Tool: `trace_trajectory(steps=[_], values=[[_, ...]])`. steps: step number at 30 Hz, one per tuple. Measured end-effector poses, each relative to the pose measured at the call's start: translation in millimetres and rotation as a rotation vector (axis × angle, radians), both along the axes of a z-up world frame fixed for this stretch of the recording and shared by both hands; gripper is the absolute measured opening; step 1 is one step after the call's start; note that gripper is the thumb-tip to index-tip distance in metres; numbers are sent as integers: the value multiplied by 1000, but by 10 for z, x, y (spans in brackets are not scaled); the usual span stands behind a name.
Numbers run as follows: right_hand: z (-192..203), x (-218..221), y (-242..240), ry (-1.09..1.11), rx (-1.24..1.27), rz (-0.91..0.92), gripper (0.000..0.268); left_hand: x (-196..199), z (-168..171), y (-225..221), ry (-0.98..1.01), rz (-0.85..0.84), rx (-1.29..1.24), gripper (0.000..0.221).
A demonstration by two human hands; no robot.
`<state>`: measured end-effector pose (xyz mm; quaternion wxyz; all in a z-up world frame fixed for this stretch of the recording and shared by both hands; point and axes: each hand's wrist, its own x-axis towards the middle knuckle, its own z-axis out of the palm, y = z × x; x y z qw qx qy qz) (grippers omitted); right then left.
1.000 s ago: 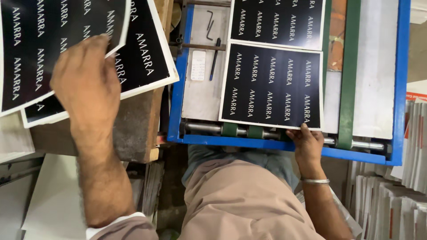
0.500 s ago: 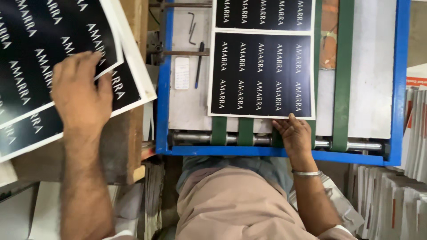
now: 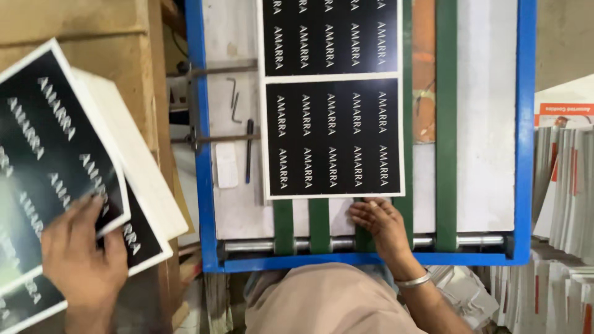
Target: The person picks up printed sheets from a stack and places them one by one onto the conveyor belt of a machine, aligning them as they are fed into the system.
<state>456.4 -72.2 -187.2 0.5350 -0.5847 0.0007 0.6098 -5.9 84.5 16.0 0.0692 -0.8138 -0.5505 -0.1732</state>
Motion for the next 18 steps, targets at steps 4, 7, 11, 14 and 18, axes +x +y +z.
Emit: trace_trajectory(steps=[4,7,11,14,18], values=[[32,108,144,0,-89,106,34,-73,-48,0,48,32,-32,38],[94,284,183,4,-123,292,38,-203,-148,-55,60,43,-26,36],[147,847,250,-54,32,537,39,-366,-295,10,99,-14,13,34],[100,1788,678,-656,61,666,25,-333,-370,105,105,-38,30,34],[-54,3437,1843,-883,299,75,13,53,-356,234,121,-14,-1,34]])
